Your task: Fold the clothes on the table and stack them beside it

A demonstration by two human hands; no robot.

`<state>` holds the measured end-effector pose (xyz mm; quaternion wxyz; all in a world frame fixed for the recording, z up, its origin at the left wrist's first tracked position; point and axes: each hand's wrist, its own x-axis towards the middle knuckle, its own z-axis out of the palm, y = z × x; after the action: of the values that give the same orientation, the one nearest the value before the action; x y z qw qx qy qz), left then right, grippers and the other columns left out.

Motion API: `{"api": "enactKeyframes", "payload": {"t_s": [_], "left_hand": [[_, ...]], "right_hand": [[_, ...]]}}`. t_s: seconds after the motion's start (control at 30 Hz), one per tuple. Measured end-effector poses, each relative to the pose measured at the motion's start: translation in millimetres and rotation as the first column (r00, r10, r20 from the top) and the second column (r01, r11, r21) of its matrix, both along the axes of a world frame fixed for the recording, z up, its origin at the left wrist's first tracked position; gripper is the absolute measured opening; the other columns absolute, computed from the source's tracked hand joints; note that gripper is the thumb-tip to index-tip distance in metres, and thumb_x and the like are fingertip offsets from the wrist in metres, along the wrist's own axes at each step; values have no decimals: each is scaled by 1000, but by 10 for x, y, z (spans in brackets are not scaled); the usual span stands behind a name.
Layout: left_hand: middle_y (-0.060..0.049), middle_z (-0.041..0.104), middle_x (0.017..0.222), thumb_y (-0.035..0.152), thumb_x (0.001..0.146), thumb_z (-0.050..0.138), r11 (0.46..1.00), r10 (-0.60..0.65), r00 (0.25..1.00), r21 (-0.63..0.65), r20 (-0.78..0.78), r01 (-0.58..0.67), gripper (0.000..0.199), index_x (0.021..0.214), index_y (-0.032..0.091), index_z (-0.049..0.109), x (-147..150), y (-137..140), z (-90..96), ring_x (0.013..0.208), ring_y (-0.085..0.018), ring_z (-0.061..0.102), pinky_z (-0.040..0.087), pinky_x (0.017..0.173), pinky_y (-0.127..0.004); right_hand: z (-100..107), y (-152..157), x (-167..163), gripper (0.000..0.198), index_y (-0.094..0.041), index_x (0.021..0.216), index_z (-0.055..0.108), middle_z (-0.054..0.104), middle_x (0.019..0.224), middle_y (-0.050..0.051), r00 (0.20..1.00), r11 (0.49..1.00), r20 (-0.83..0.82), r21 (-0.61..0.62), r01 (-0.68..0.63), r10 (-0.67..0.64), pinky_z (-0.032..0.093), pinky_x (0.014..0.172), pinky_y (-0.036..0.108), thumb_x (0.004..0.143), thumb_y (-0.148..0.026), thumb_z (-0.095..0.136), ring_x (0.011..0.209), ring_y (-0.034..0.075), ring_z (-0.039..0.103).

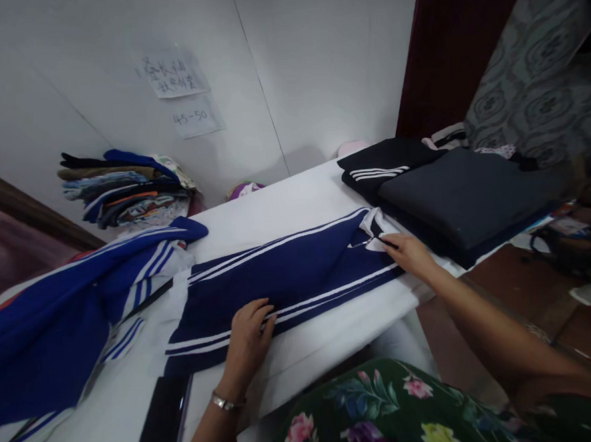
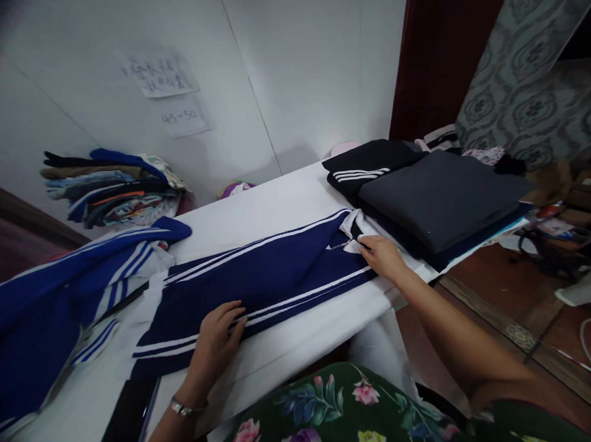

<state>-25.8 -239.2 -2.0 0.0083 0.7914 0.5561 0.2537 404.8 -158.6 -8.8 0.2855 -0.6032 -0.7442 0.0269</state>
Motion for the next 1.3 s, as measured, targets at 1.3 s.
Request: {"api": "enactKeyframes", "payload": {"t_s": [1.3], "left_hand": [[-9,57,131,39,93,47,933,-345,924,-173,-166,317,38,126,22,53,2172,1322,135,121,-24,48,38,98,-40]], "right_hand": [[-78,612,-445,26,-15,97,73,70,102,12,987,979,57,-145,-142,152,42,90,36,90,-19,48,102,25,57]]}}
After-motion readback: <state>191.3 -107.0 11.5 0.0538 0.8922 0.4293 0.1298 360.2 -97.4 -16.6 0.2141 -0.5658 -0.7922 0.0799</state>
